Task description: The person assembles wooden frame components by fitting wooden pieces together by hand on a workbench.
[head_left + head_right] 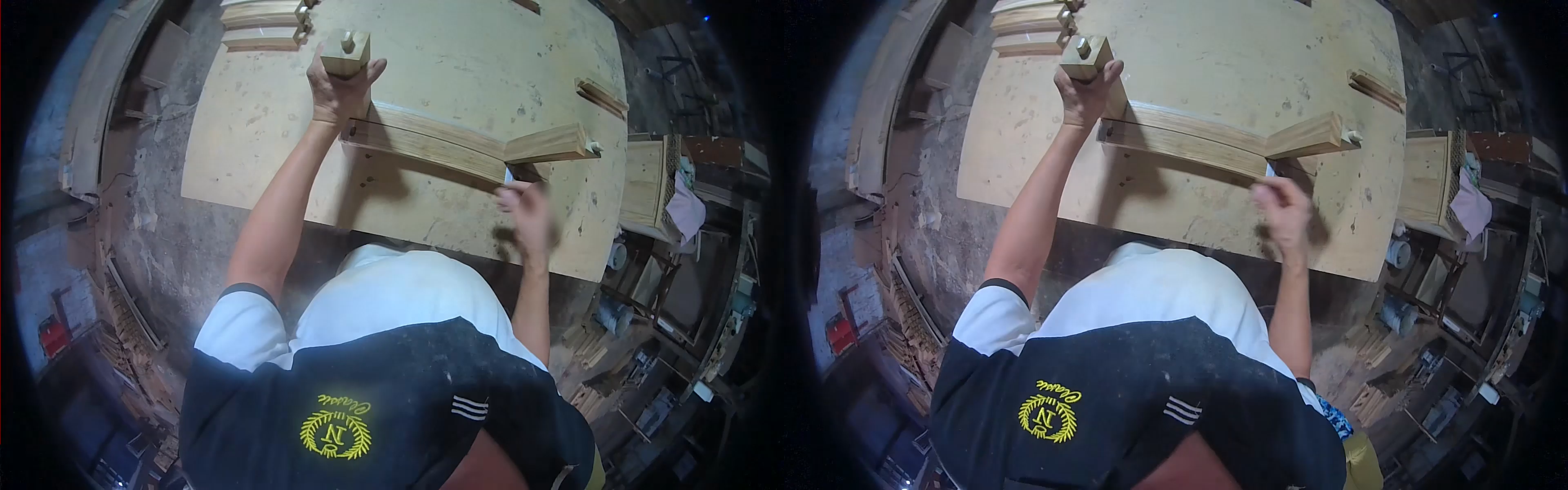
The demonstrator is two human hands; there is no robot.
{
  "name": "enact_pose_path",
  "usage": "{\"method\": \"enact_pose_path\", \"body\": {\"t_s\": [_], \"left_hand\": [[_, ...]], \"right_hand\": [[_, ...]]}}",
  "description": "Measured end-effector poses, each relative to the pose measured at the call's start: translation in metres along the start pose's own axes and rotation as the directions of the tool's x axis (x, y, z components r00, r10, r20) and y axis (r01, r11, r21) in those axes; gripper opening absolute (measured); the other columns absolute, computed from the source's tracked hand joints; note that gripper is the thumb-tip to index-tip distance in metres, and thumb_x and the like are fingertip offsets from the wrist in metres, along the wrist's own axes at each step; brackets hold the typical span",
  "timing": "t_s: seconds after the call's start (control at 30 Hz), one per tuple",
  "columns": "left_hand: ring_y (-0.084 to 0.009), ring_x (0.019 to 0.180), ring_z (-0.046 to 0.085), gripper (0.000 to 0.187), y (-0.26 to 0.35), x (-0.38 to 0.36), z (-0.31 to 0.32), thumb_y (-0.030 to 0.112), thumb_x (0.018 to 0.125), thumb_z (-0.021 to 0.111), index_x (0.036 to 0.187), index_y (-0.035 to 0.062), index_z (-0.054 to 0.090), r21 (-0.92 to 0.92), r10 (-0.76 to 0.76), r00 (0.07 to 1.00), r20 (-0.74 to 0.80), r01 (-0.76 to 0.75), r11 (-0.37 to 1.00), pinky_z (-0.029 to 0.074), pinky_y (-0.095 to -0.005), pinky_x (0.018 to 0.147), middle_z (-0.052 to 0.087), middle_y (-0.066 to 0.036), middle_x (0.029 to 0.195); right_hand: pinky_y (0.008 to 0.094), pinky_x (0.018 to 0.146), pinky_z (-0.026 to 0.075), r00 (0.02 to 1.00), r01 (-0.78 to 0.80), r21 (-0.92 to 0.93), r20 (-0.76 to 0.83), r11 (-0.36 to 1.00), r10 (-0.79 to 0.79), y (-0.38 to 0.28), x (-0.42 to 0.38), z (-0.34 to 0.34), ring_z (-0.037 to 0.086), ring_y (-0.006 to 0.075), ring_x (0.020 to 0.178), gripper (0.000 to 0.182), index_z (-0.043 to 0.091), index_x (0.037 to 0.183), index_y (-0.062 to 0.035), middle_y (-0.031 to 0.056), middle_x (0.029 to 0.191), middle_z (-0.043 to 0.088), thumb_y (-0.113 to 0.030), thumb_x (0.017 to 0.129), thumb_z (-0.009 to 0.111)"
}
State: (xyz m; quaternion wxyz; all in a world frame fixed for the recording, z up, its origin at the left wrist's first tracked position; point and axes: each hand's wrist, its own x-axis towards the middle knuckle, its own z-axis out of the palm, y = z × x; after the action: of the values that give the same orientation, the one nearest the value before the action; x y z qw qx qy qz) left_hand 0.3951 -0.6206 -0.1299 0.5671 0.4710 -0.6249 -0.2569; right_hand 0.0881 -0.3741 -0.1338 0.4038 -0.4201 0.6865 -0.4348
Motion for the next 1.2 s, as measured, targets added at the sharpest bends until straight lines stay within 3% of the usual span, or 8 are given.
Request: {"method": "enact_pose_path", "body": {"t_s": [0.13,0.3,0.4,0.6,0.7,0.83,1.17,1.2], "left_hand": [[-0.0175,0.074,0.062,0.049,-0.021,-0.041,-0.020,0.047,0.085,0.072,0.099,0.0012,0.064,-0.263,-0.285,0.957,-0.050,0.263,0.928,0.052,-0.0323,0.074,0.062,-0.007,0.071],[-0.0175,0.072,0.055,0.061,-0.050,-0.110,-0.048,0.056,0.101,0.045,0.099,0.0003,0.070,0.252,-0.681,0.719,0.140,0.640,0.726,0.045,-0.0297,0.067,0.056,-0.001,0.071],[-0.0185,0.077,0.061,0.064,-0.028,-0.126,-0.056,0.052,0.103,0.043,0.097,-0.0054,0.071,-0.065,-0.764,0.635,0.114,0.772,0.632,0.050,-0.0332,0.073,0.066,-0.007,0.079],[-0.0252,0.092,0.068,0.061,0.106,-0.095,-0.069,0.046,0.105,0.038,0.111,-0.0099,0.064,-0.663,-0.427,0.888,-0.169,0.218,0.716,0.054,-0.0392,0.086,0.071,-0.019,0.106],[-0.0191,0.089,0.068,0.030,0.113,-0.040,-0.070,0.023,0.103,0.053,0.103,-0.0044,0.065,-0.658,-0.108,0.971,-0.211,-0.060,0.751,0.054,-0.0305,0.082,0.071,-0.016,0.101],[-0.0090,0.076,0.063,0.007,0.112,0.022,-0.035,0.004,0.095,0.063,0.088,0.0016,0.065,-0.751,-0.093,0.974,-0.205,-0.096,0.653,0.051,-0.0216,0.072,0.069,-0.007,0.085],[-0.0067,0.069,0.053,0.018,0.096,0.057,-0.024,0.016,0.096,0.064,0.097,0.0001,0.071,-0.569,-0.089,0.985,-0.151,-0.013,0.822,0.043,-0.0238,0.067,0.065,-0.002,0.078],[-0.0079,0.074,0.056,0.021,0.092,0.051,-0.028,0.017,0.096,0.064,0.107,0.0009,0.071,-0.429,-0.117,0.992,0.045,0.125,0.894,0.045,-0.0217,0.067,0.067,-0.003,0.086]], "right_hand": [[0.0287,0.064,0.050,0.841,-0.099,-0.304,-0.535,0.948,-0.084,0.065,0.016,-0.084,0.061,0.0125,0.069,0.024,0.067,0.099,0.0006,0.0056,0.081,0.066,-0.023,0.097,0.064],[0.0321,0.070,0.050,0.950,-0.196,-0.428,-0.307,0.882,0.062,0.133,0.046,-0.085,0.058,0.0155,0.078,0.046,0.069,0.096,0.0019,0.0086,0.079,0.062,-0.044,0.097,0.060],[0.0350,0.075,0.055,0.889,-0.365,-0.108,-0.334,0.925,0.313,0.077,0.017,-0.066,0.065,0.0215,0.091,0.049,0.068,0.106,0.0051,0.0169,0.091,0.068,-0.042,0.095,0.063],[0.0404,0.080,0.057,0.898,0.051,0.697,-0.345,0.716,0.272,-0.014,-0.043,-0.094,0.060,0.0247,0.113,0.048,0.057,0.126,-0.0046,0.0110,0.121,0.062,-0.038,0.092,0.068],[0.0408,0.090,0.051,0.809,0.164,0.690,-0.503,0.705,0.304,-0.078,-0.015,-0.115,0.062,0.0237,0.105,0.034,0.060,0.118,-0.0058,0.0098,0.112,0.064,-0.025,0.090,0.066],[0.0403,0.094,0.049,0.787,0.557,0.523,-0.581,0.645,-0.208,-0.111,0.032,-0.152,0.062,0.0244,0.101,0.022,0.061,0.105,-0.0028,0.0116,0.104,0.065,-0.012,0.085,0.063],[0.0375,0.093,0.051,0.720,0.687,0.416,-0.502,0.595,-0.479,-0.105,0.108,-0.147,0.063,0.0256,0.098,0.020,0.061,0.101,0.0009,0.0148,0.103,0.065,-0.007,0.083,0.058],[0.0367,0.092,0.052,0.717,0.663,0.342,-0.546,0.666,-0.434,-0.097,0.110,-0.145,0.063,0.0250,0.097,0.021,0.062,0.101,0.0007,0.0146,0.103,0.065,-0.008,0.082,0.058]]}}
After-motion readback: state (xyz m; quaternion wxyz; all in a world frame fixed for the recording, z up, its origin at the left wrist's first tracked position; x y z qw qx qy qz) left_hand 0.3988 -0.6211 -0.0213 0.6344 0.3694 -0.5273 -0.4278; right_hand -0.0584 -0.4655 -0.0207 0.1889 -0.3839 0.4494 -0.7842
